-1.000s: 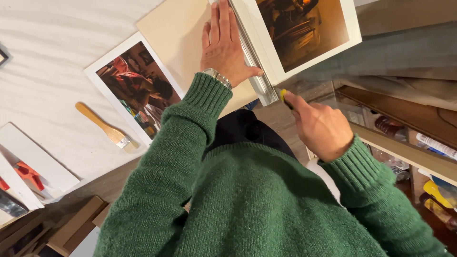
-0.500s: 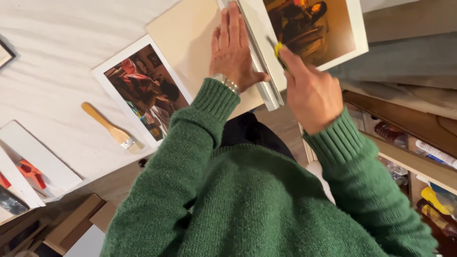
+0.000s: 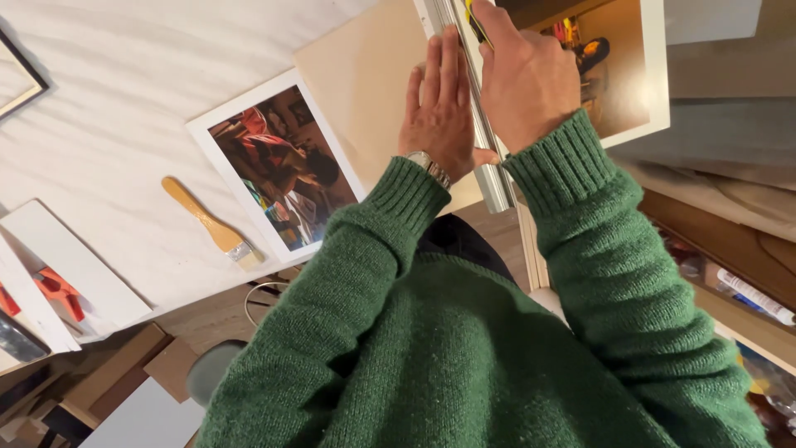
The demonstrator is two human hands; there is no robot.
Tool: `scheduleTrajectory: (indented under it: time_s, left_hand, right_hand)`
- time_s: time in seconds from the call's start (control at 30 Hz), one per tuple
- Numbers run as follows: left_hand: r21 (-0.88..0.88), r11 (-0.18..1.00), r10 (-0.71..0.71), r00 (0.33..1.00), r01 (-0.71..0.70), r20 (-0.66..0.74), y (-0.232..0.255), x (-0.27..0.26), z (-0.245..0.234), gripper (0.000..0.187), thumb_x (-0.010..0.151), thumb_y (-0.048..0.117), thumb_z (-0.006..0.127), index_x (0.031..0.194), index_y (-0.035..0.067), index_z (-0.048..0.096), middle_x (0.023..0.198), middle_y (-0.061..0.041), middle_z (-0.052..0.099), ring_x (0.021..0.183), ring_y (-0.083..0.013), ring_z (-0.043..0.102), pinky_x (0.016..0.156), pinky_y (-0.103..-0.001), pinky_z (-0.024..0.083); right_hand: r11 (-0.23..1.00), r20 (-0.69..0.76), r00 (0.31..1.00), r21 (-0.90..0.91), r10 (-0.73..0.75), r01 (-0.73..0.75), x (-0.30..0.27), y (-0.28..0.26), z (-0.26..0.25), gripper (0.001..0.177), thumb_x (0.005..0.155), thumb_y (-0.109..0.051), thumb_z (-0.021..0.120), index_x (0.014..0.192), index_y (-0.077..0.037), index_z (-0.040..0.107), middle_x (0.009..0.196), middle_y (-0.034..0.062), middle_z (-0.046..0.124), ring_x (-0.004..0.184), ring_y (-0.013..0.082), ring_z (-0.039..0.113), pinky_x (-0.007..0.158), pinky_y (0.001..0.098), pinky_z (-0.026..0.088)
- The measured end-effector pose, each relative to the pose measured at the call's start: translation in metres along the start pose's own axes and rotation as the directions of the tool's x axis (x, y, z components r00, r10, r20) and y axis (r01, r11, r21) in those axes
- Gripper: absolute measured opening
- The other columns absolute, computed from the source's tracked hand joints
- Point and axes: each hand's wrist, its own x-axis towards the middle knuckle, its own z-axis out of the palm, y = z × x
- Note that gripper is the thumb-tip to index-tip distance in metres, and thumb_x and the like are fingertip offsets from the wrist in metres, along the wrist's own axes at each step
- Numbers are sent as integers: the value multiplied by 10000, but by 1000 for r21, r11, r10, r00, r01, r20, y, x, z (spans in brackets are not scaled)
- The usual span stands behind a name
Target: Cutting a piece of mat board or paper using a utility knife and a ruler on a workbench.
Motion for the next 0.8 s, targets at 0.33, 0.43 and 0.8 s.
scheduleTrajectory:
  time_s: [0.33,0.43,0.8]
  left_hand:
    - [23,1000,-2,999,1,45,0,-2,-6,1533,573,840,757,1596,-74,73,1679,-236,-22,1586,-364,19,1293,-517,164]
    - [-11,1000,22,998,-23,-56,0,-1,-3,1491,583,842,756,1588,-48,107,1667,-254,-16,1579,-381,28,1284,-542,174]
    - [-54,999,-2,999,0,-50,0,2,4,1479,574,675,898,1564,-124,144,1662,-265,-4,1572,-386,61,1270,-551,192]
  right_hand:
    - [1000,23,1000,0,-2,2,0,0,13,420,1015,-134,679,1426,-131,589,847,171,714,752,399,700,624,519,549]
    - [1000,31,999,-2,25,-25,-5,0,9,399,1042,-136,670,1432,-139,587,834,177,706,734,401,694,620,508,557]
    - [994,123,990,79,72,-82,-91,2,-18,396,1043,-110,618,1435,-161,600,787,184,681,687,417,657,593,543,514]
